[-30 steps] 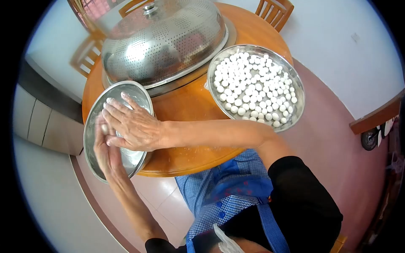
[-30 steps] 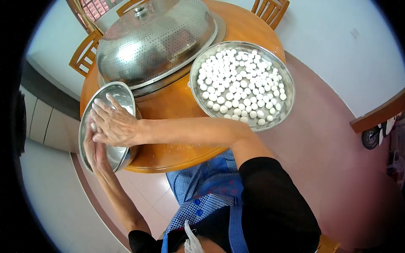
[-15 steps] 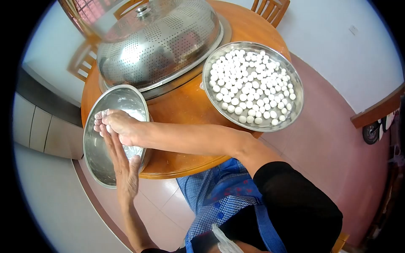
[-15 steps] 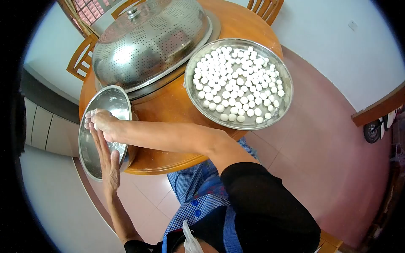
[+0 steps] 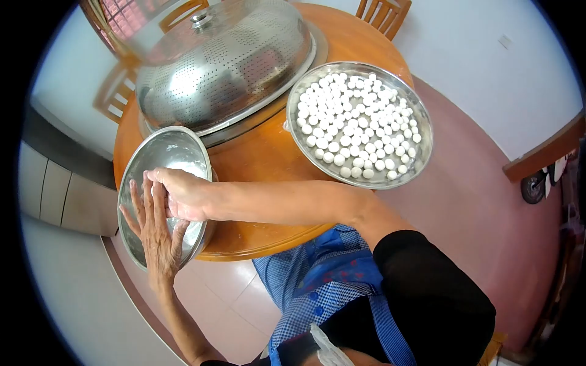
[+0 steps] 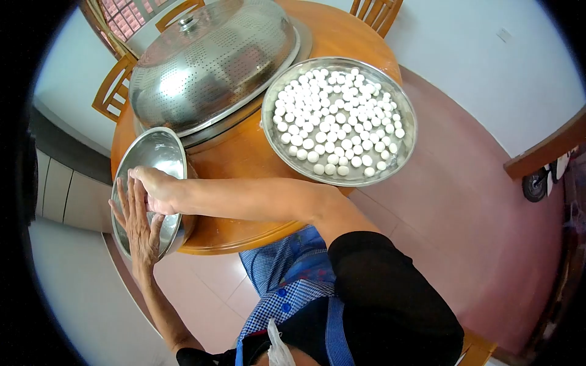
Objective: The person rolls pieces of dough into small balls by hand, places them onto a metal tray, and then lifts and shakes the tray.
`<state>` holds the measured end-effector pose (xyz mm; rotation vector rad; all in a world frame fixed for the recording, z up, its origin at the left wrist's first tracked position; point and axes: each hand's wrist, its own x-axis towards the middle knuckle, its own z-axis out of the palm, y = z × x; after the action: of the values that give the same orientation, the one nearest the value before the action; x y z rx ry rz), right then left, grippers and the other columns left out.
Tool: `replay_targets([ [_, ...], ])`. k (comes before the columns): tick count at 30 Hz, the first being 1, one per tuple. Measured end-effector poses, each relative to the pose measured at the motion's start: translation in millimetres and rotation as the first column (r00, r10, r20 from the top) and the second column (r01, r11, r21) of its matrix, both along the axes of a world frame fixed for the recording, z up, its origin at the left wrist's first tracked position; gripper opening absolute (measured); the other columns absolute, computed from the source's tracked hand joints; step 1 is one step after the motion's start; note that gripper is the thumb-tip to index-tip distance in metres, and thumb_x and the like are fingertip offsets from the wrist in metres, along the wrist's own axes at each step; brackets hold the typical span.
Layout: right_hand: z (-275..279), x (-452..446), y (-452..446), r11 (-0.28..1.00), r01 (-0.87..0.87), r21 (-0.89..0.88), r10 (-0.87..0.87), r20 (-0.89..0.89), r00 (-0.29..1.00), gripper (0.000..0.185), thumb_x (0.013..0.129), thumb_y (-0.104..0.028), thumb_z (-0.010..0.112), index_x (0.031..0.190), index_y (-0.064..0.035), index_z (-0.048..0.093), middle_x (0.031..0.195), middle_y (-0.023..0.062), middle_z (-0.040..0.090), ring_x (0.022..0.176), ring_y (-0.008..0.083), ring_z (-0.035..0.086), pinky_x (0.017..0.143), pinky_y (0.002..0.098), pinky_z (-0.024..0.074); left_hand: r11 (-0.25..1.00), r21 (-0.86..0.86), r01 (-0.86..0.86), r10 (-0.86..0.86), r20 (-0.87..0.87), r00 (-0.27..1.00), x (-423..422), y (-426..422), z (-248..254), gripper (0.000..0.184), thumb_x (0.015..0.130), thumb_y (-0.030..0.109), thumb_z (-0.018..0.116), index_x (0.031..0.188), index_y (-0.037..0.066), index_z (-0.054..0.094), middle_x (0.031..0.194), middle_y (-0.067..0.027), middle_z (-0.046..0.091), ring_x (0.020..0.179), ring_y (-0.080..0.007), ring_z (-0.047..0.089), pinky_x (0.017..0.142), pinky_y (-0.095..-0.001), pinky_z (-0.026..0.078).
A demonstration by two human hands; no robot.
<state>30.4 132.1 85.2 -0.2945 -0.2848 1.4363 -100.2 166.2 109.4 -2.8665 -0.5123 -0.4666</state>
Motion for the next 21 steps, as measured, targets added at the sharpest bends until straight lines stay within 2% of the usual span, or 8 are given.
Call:
replay_targets([
  [3, -9.5, 6.3, 0.9, 0.998, -0.058, 0.039, 0.059, -0.002, 0.998, 0.021, 0.094, -0.023, 0.04, 0.102, -0.005, 0.05, 0.104, 0.0082, 0.054, 0.098, 0.0203, 0.054, 0.091, 0.0384, 0.0452, 0.997, 0.071, -0.034, 0.037, -0.049, 0.998, -2.2, 0.1, -1.6, 0.081, 0.084, 0.063, 0.044, 0.146, 0.014, 0.027, 0.153, -0.009, 0.019, 0.143, -0.0245, 0.01, 0.115, -0.0476, -0.003],
  [5, -27.1, 10.2, 14.3, 0.979, -0.077, 0.186, 0.079, -0.004, 0.997, 0.015, 0.093, -0.015, 0.042, 0.098, -0.0035, 0.05, 0.094, 0.0045, 0.056, 0.085, 0.0174, 0.059, 0.084, 0.0357, 0.0503, 0.989, -0.144, 0.023, -0.005, 0.126, 0.992, -7.0, 4.9, -8.6, 0.078, 0.082, 0.047, 0.058, 0.145, 0.014, 0.028, 0.153, -0.0109, 0.019, 0.142, -0.0267, 0.011, 0.115, -0.0487, 0.001],
  [11, -8.3, 10.5, -3.9, 0.993, 0.115, 0.027, -0.118, 0.155, 0.981, 0.006, 0.081, -0.001, 0.051, 0.087, -0.0028, 0.053, 0.081, 0.0069, 0.058, 0.084, 0.0226, 0.062, 0.082, 0.0387, 0.0532, 0.929, -0.337, 0.151, -0.102, 0.161, 0.982, -14.1, -10.9, 0.5, 0.069, 0.082, 0.024, 0.066, 0.142, 0.01, 0.035, 0.152, -0.0142, 0.021, 0.14, -0.0327, 0.02, 0.113, -0.0474, 0.018],
  [13, -25.0, 27.0, 7.0, 0.997, 0.014, 0.074, -0.026, 0.174, 0.984, 0.014, 0.081, -0.005, 0.057, 0.094, -0.0027, 0.053, 0.087, 0.0104, 0.062, 0.087, 0.0252, 0.064, 0.08, 0.0404, 0.0545, 0.886, -0.404, 0.227, -0.137, 0.241, 0.961, -14.8, -1.9, -5.4, 0.064, 0.084, 0.023, 0.064, 0.14, 0.009, 0.038, 0.151, -0.0139, 0.024, 0.139, -0.0318, 0.023, 0.112, -0.046, 0.02],
  [14, -17.6, 30.1, -3.6, 1.0, 0.026, -0.004, -0.024, 0.241, 0.97, 0.017, 0.09, -0.019, 0.056, 0.101, -0.0056, 0.056, 0.097, 0.0096, 0.062, 0.087, 0.0201, 0.064, 0.072, 0.0311, 0.0535, 0.848, -0.448, 0.283, -0.145, 0.318, 0.937, -23.4, 6.3, -2.5, 0.059, 0.085, 0.021, 0.062, 0.139, 0.008, 0.04, 0.15, -0.0136, 0.026, 0.138, -0.0309, 0.025, 0.111, -0.0446, 0.023],
  [16, -15.5, 40.1, -2.1, 0.999, 0.02, -0.046, 0.005, 0.486, 0.874, 0.026, 0.092, -0.025, 0.055, 0.108, -0.0047, 0.059, 0.099, 0.0057, 0.063, 0.075, 0.0103, 0.057, 0.059, 0.0209, 0.0429, 0.467, -0.794, 0.388, 0.235, 0.535, 0.811, -16.5, -9.4, 4.1, 0.046, 0.091, 0.02, 0.056, 0.132, 0.004, 0.047, 0.144, -0.0131, 0.037, 0.132, -0.025, 0.036, 0.107, -0.0378, 0.031],
  [17, -23.3, 45.9, 0.9, 0.998, -0.05, 0.022, 0.036, 0.425, 0.905, 0.024, 0.093, -0.021, 0.054, 0.109, -0.0041, 0.059, 0.102, 0.0042, 0.062, 0.074, 0.0078, 0.054, 0.057, 0.0195, 0.0382, 0.414, -0.866, 0.281, 0.347, 0.436, 0.831, -19.2, -3.3, 8.2, 0.044, 0.092, 0.021, 0.054, 0.131, 0.002, 0.047, 0.136, -0.0129, 0.046, 0.122, -0.0231, 0.048, 0.102, -0.0342, 0.038],
  [21, 2.1, 42.3, -20.4, 0.991, -0.126, 0.051, 0.066, 0.624, 0.779, 0.038, 0.095, -0.015, 0.051, 0.127, 0.0042, 0.047, 0.116, 0.0123, 0.058, 0.105, 0.0183, 0.056, 0.091, 0.0288, 0.0469, 0.04, -0.869, 0.493, 0.377, 0.47, 0.798, -19.1, 9.7, -2.4, 0.051, 0.094, 0.023, 0.05, 0.133, -0.008, 0.037, 0.121, -0.0196, 0.052, 0.105, -0.0269, 0.059, 0.09, -0.0359, 0.048],
])
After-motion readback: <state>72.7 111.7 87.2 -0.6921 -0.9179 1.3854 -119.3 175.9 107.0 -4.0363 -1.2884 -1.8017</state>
